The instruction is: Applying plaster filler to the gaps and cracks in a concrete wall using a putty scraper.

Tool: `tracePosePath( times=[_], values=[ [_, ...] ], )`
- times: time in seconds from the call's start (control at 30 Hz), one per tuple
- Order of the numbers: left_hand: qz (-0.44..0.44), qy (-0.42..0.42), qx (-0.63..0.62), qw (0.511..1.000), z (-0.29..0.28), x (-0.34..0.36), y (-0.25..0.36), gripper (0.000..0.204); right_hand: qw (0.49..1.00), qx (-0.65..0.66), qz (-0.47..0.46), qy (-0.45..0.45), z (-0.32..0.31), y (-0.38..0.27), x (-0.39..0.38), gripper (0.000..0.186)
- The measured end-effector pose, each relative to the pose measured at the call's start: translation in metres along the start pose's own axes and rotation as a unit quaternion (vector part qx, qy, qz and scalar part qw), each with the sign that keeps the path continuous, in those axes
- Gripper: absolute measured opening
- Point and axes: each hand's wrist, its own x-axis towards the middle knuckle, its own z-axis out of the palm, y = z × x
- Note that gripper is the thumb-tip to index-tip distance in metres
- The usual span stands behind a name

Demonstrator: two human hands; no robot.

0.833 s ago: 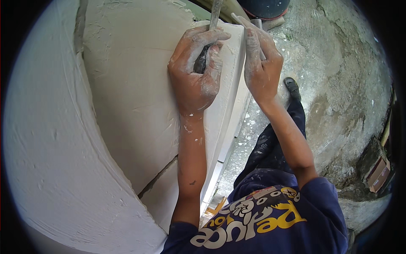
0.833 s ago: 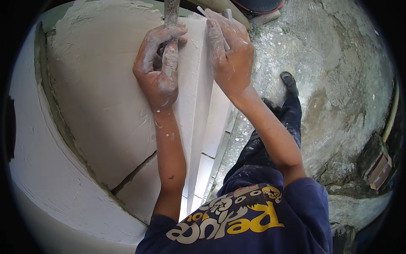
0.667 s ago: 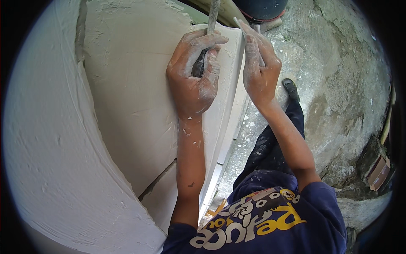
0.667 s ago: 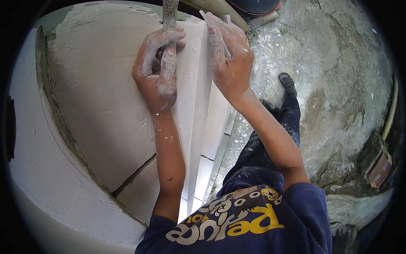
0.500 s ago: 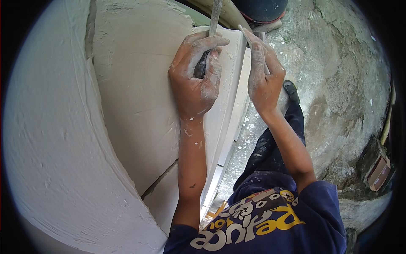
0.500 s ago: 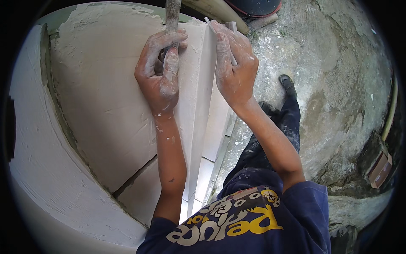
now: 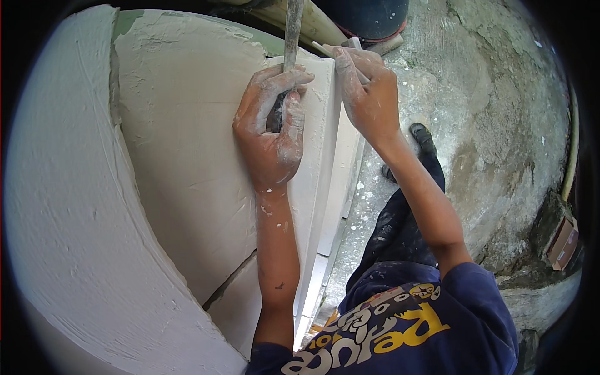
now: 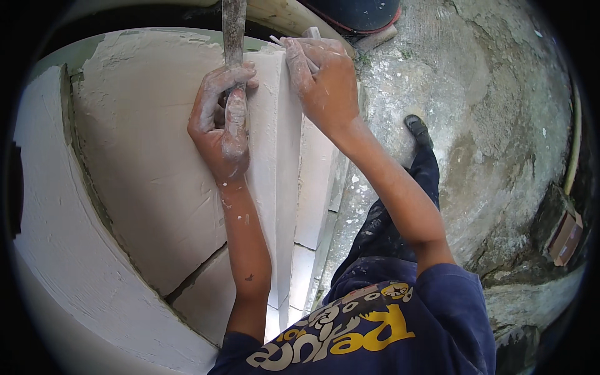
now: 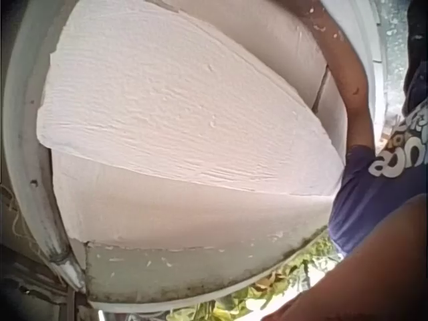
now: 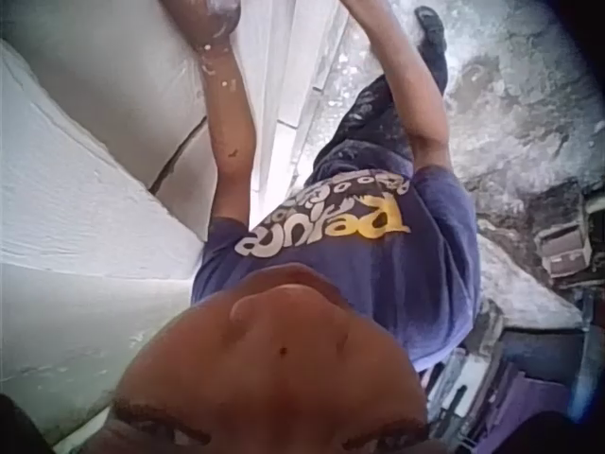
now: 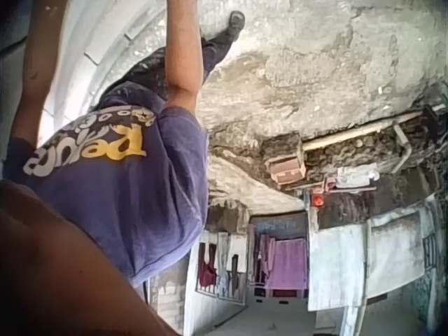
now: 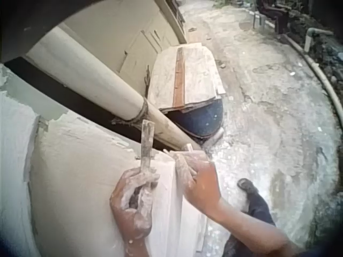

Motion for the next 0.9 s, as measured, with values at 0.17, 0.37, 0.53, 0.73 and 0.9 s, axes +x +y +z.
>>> tracePosePath(
  times=[0.17,0.37,0.53,0.73,0.9],
  values=[
    [0.031,-0.007,0.054,0.998,-0.007,-0.003,-0.006,0.021,0.999,0.021,-0.021,0.026,-0.009,-0.004,-0.020,0.034],
    [0.006,-0.007,0.014,1.000,-0.003,-0.001,-0.003,0.021,0.995,0.054,0.046,-0.064,-0.015,0.007,0.004,0.034],
    [0.011,-0.002,0.010,1.000,0.001,-0.002,-0.003,0.021,0.998,0.017,0.015,-0.063,-0.019,0.012,0.007,0.031],
    [0.000,-0.010,0.036,0.999,-0.001,-0.003,0.001,0.023,0.995,0.068,0.033,-0.062,-0.034,0.009,0.007,0.032],
    [0.012,-0.007,0.037,0.999,0.001,-0.001,-0.004,0.020,0.986,0.021,-0.025,-0.162,-0.036,0.003,0.028,0.030]
  ],
)
